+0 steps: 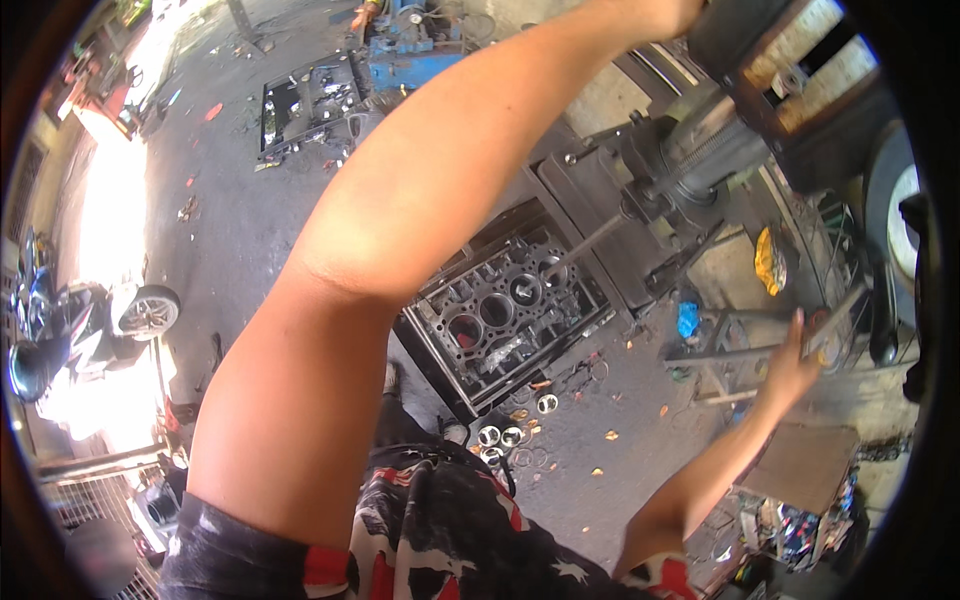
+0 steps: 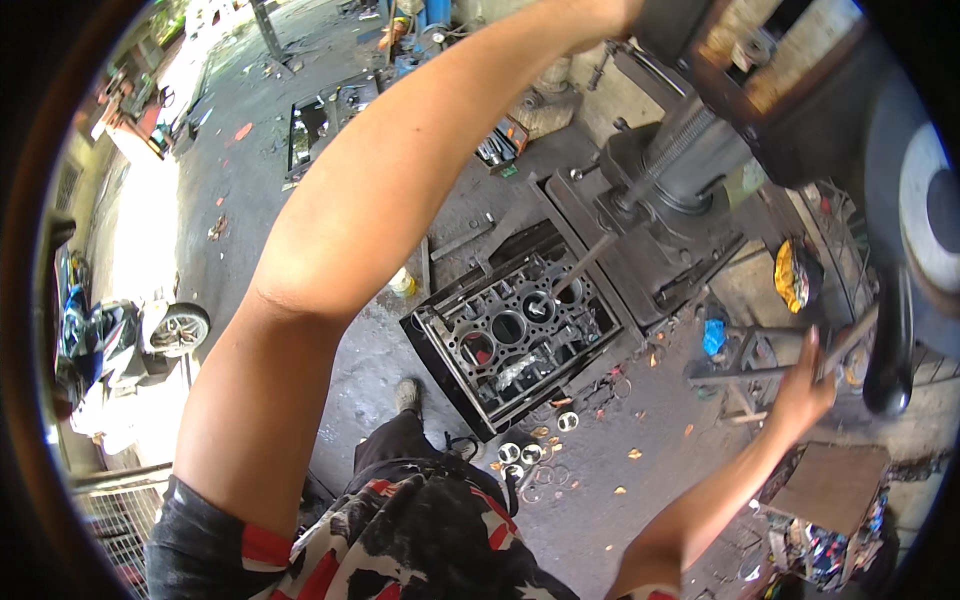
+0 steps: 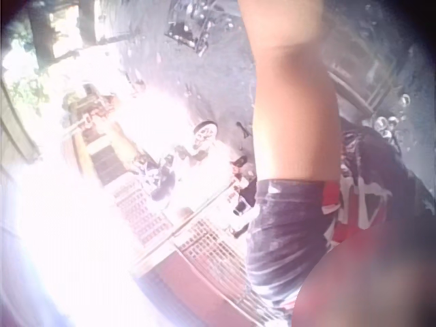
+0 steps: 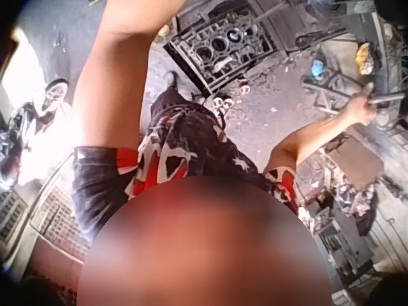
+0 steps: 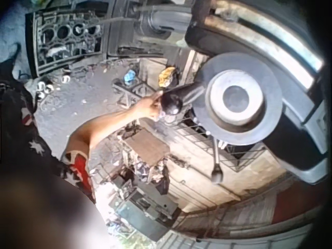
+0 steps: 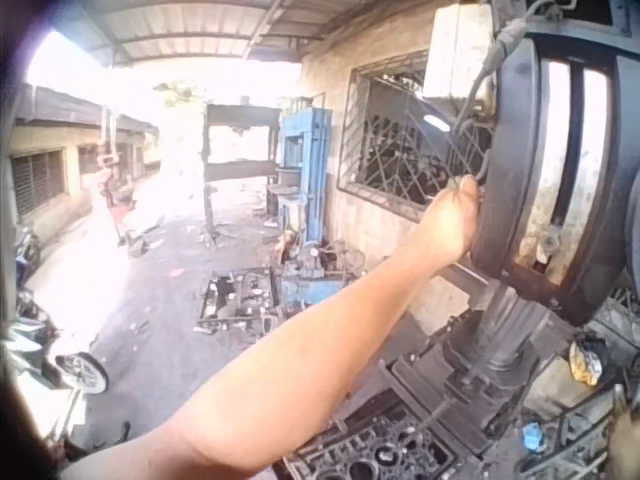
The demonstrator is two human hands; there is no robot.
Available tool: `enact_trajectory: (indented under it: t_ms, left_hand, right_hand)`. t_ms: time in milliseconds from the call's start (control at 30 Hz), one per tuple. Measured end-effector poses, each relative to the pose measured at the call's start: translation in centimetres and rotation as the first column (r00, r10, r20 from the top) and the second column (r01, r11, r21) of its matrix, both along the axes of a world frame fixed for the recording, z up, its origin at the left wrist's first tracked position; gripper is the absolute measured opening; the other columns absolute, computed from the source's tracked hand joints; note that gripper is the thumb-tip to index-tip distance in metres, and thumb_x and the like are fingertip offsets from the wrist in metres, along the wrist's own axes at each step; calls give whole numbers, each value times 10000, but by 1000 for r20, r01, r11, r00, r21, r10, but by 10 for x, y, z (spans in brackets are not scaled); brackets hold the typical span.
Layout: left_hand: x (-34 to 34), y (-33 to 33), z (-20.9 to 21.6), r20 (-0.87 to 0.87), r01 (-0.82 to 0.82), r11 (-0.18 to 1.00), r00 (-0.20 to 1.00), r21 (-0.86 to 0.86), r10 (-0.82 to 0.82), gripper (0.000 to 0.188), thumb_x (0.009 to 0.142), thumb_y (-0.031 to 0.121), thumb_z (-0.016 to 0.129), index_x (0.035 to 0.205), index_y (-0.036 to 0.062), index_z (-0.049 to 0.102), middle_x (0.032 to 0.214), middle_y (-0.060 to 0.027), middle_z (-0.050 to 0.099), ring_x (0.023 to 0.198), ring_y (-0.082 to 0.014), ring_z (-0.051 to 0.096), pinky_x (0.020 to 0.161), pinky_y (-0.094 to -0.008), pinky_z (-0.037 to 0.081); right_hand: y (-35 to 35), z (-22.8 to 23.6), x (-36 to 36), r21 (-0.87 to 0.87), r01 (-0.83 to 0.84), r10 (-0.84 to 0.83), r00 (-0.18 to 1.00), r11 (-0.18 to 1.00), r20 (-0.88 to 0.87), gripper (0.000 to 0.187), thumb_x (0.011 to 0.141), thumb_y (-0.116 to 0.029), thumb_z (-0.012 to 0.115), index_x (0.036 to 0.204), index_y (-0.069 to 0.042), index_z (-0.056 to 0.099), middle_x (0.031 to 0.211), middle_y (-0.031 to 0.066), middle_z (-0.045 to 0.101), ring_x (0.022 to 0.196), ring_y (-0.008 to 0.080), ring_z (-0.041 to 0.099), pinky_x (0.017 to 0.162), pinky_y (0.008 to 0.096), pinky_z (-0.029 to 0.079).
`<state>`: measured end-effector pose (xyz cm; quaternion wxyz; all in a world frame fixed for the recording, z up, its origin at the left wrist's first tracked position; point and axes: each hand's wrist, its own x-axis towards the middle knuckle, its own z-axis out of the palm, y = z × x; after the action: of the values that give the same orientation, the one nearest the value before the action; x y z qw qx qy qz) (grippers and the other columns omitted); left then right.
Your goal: The person installs piston rings onto a piston and then uses a hydraulic press to compress the rings and insert the piston into an engine block. The person applies oil to the piston and cylinder before pressing it in.
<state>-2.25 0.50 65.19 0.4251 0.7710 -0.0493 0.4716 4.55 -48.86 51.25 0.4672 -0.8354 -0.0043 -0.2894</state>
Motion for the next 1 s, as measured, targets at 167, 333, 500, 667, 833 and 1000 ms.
enact_trajectory:
  t_ms: [167,333,500,667,833,1000]
  left_hand:
    - [2,4,5,5,-244,909,966,339,258,700,1088,406,223,1004,-107,692,1025,-363,678,1055,-469,668,927,-519,496]
    - [-2,7,7,-88,59,993,994,-104,-68,427,1015,320,467,1171,-54,601,901,-300,705,906,-423,717,787,-483,551]
    - [-19,8,9,85,-159,897,987,411,136,479,900,338,658,1213,-24,632,997,-274,704,908,-383,723,785,-428,571]
    - [-21,8,12,-48,-61,839,993,541,104,518,861,369,691,1283,71,647,1152,-245,666,920,-339,727,799,-395,587]
    - [-4,21,8,226,-332,638,943,695,244,508,866,409,669,1264,92,666,1144,-231,681,889,-308,732,758,-397,593]
    - [8,27,7,147,-309,556,937,772,316,432,869,416,655,1166,108,708,1076,-203,713,869,-325,731,729,-400,591]
  right_hand:
    - [-22,114,226,-892,288,-43,956,348,291,489,960,-426,621,1385,-186,649,1205,277,663,707,318,722,590,428,564]
    - [0,68,133,-512,-9,86,988,859,126,380,953,-457,689,1005,-80,698,771,73,542,581,162,540,535,340,433]
    - [14,2,-76,158,-215,194,971,964,143,343,943,-385,756,949,-43,723,619,-50,494,495,45,401,446,236,271]
    - [13,41,92,-397,-11,109,968,918,225,358,928,-339,733,1025,3,695,784,124,586,716,242,575,650,395,442]
    - [-2,90,204,-734,109,295,868,670,398,429,923,-319,720,1186,14,653,915,277,693,804,393,696,708,473,513]
    - [23,20,-43,-303,-56,90,991,951,100,429,904,-387,780,844,10,626,714,78,589,692,188,570,688,419,495]
